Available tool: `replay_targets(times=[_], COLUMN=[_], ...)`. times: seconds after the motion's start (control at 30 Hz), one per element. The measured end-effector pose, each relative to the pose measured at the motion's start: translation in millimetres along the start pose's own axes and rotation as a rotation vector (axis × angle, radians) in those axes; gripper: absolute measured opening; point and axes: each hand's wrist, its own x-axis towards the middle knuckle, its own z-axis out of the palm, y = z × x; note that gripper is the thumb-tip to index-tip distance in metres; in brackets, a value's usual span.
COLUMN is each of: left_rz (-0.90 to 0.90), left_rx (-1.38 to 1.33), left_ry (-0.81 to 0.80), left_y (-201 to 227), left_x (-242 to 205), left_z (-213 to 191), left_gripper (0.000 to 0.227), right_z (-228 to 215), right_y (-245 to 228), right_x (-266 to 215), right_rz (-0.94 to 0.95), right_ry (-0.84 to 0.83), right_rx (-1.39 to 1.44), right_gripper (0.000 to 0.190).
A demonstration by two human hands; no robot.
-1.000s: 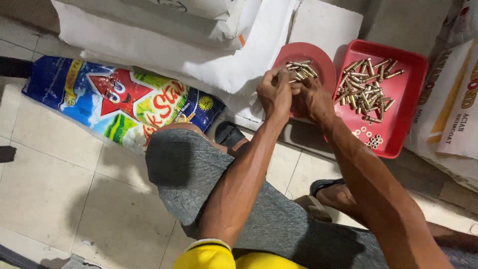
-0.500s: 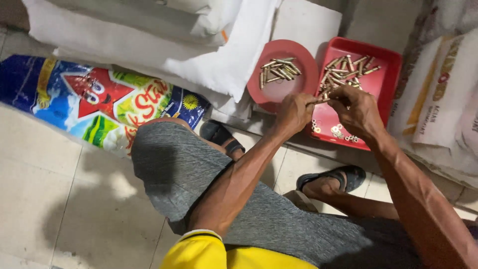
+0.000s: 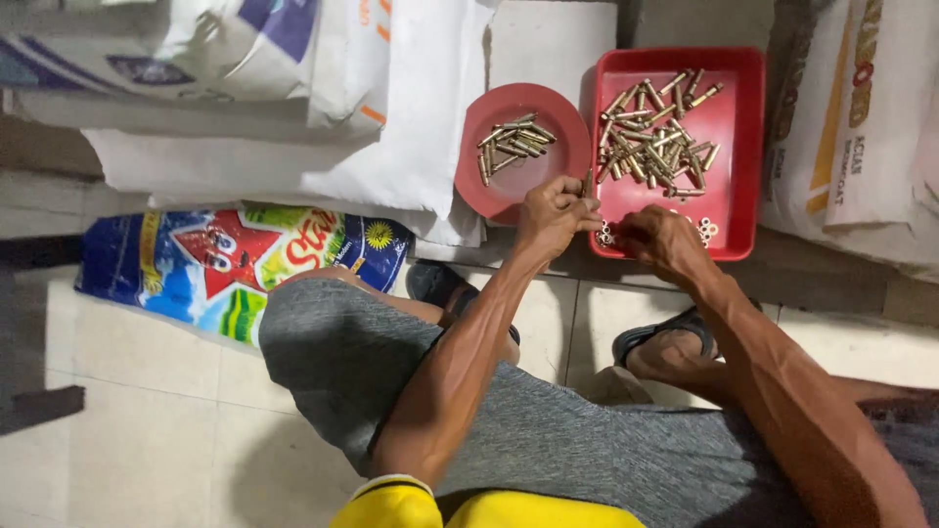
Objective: Manually assembling small metal hardware components by sliding washers onto pins
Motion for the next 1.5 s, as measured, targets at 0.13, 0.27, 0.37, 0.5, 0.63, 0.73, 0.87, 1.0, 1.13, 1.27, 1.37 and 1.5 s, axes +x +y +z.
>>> replay_targets(times=[0.13, 0.27, 0.37, 0.5, 0.63, 0.73, 0.87, 1.0, 1.13, 1.27, 1.37, 1.5], left_rz=[-0.034, -0.062, -0.068, -0.024, -0.01, -0.11, -0.013, 0.033, 0.171, 0.233, 0.274, 0.266], left_rx=[0.071, 0.011, 0.108, 0.612, 0.671, 0.298, 0.314, 0.441, 0.759, 0.858, 0.846, 0.814], left_ry=[-0.04, -0.042, -0.066, -0.081, -0.076, -0.057, -0.057, -0.1, -0.104, -0.089, -0.085, -0.051], left_y=[11.9, 26.8, 48.2, 66.8, 56.0, 57.5, 38.7, 32.0, 22.6, 12.6, 11.9, 12.0], left_x=[-12.0, -21.7, -34.9, -39.1, -29.9, -34.6, -32.5, -21.8, -8.9, -3.5, -9.1, 2.7], left_z=[8.0, 12.2, 23.0, 24.1, 20.9, 30.3, 34.2, 31.8, 22.1, 16.6, 12.5, 8.4], left_gripper=[0.025, 0.028, 0.03, 0.024, 0.023, 0.032, 0.029, 0.028, 0.018, 0.017, 0.022, 0.015], right_z=[10.5, 9.9, 5.1, -14.7, -70.0, -83.5, -80.3, -72.1, -60.2, -52.4, -56.2, -52.4], right_y=[20.9, 20.3, 16.0, 4.5, -65.8, -88.6, -88.3, -86.2, -93.2, -92.0, -99.7, -93.1], right_x=[20.7, 26.7, 21.8, 21.3, 5.4, -5.6, -6.8, -0.3, 1.3, 0.1, 0.9, 5.6], right_rz=[0.012, 0.029, 0.078, 0.006, -0.056, -0.019, -0.009, 0.123, 0.167, 0.216, 0.196, 0.078], right_ry=[-0.101, -0.194, -0.094, 0.315, 0.376, 0.352, 0.332, 0.348, 0.335, 0.342, 0.306, 0.392], right_rx=[-0.06, -0.033, 0.127, 0.796, 0.926, 0.924, 0.783, 0.748, 0.712, 0.7, 0.797, 0.798], right_gripper=[0.02, 0.016, 0.017, 0.012, 0.022, 0.027, 0.026, 0.029, 0.026, 0.013, 0.03, 0.019])
